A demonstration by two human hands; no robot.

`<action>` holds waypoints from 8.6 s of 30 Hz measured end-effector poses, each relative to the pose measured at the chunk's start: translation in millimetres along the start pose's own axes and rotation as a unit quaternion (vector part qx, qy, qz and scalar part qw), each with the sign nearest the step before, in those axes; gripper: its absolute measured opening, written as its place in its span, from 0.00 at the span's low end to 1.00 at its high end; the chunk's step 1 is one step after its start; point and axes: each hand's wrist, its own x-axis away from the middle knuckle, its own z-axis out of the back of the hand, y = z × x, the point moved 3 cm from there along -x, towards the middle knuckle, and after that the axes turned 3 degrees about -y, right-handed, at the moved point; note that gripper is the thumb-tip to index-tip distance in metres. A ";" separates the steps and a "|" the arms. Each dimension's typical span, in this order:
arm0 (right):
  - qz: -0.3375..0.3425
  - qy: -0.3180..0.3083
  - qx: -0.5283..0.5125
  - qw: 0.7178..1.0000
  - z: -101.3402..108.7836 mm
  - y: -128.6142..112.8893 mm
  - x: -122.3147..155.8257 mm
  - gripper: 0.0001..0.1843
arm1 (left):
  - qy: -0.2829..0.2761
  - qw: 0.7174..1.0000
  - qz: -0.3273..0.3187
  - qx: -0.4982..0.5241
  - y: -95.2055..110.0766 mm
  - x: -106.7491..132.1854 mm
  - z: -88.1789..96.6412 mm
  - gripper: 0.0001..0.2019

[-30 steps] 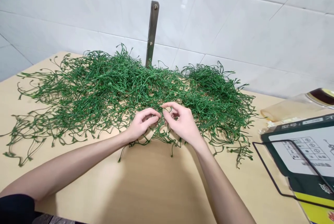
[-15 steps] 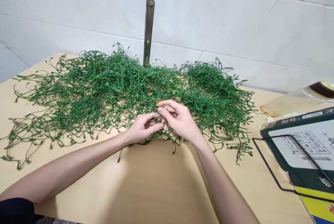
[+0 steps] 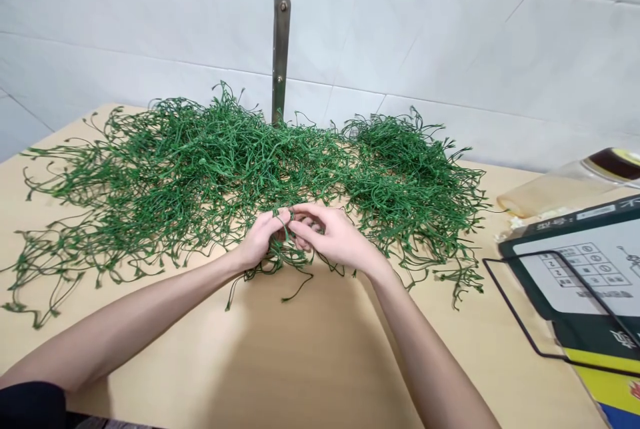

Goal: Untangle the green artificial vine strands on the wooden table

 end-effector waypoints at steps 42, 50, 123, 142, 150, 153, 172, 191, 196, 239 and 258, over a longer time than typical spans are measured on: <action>0.002 0.140 0.026 0.990 18.8 -2.9 6.5 0.16 | 0.086 0.996 -0.002 -0.017 -8.1 -10.4 4.8 0.12; 0.044 0.275 -0.152 0.948 29.6 1.9 7.1 0.15 | 0.033 0.996 -0.010 -0.081 -6.8 -7.8 2.9 0.09; 0.083 0.161 0.300 0.937 7.6 -6.8 7.5 0.04 | 0.078 0.996 -0.036 -0.029 -13.5 -10.7 7.8 0.14; 0.114 0.124 0.371 0.913 8.0 -2.9 7.6 0.09 | 0.065 0.994 -0.055 -0.073 -1.7 -8.0 4.7 0.12; 0.107 0.126 0.330 0.929 5.4 -2.2 3.7 0.20 | 0.021 0.999 -0.043 -0.005 -8.8 -11.5 3.8 0.16; 0.103 0.123 0.293 0.943 4.5 -6.6 4.7 0.21 | 0.034 0.999 -0.026 0.000 -9.3 -10.9 5.8 0.14; 0.102 0.164 0.307 0.932 7.5 -9.5 6.0 0.13 | -0.003 0.994 -0.064 -0.090 -8.9 -10.5 5.8 0.18; 0.066 0.229 0.277 0.931 12.1 -12.3 9.7 0.11 | 0.028 0.993 -0.012 -0.114 -7.5 -7.7 2.3 0.13; 0.047 0.226 0.266 0.936 12.6 -12.5 9.4 0.11 | 0.024 0.991 -0.017 -0.131 -5.2 -7.8 1.0 0.12; 0.088 0.158 0.272 0.945 8.2 -16.0 8.9 0.07 | 0.001 0.994 -0.017 -0.105 -4.3 -7.9 0.9 0.14; 0.063 0.193 0.261 0.944 9.3 -10.6 7.7 0.06 | -0.011 0.996 -0.016 -0.086 -3.0 -8.5 0.4 0.15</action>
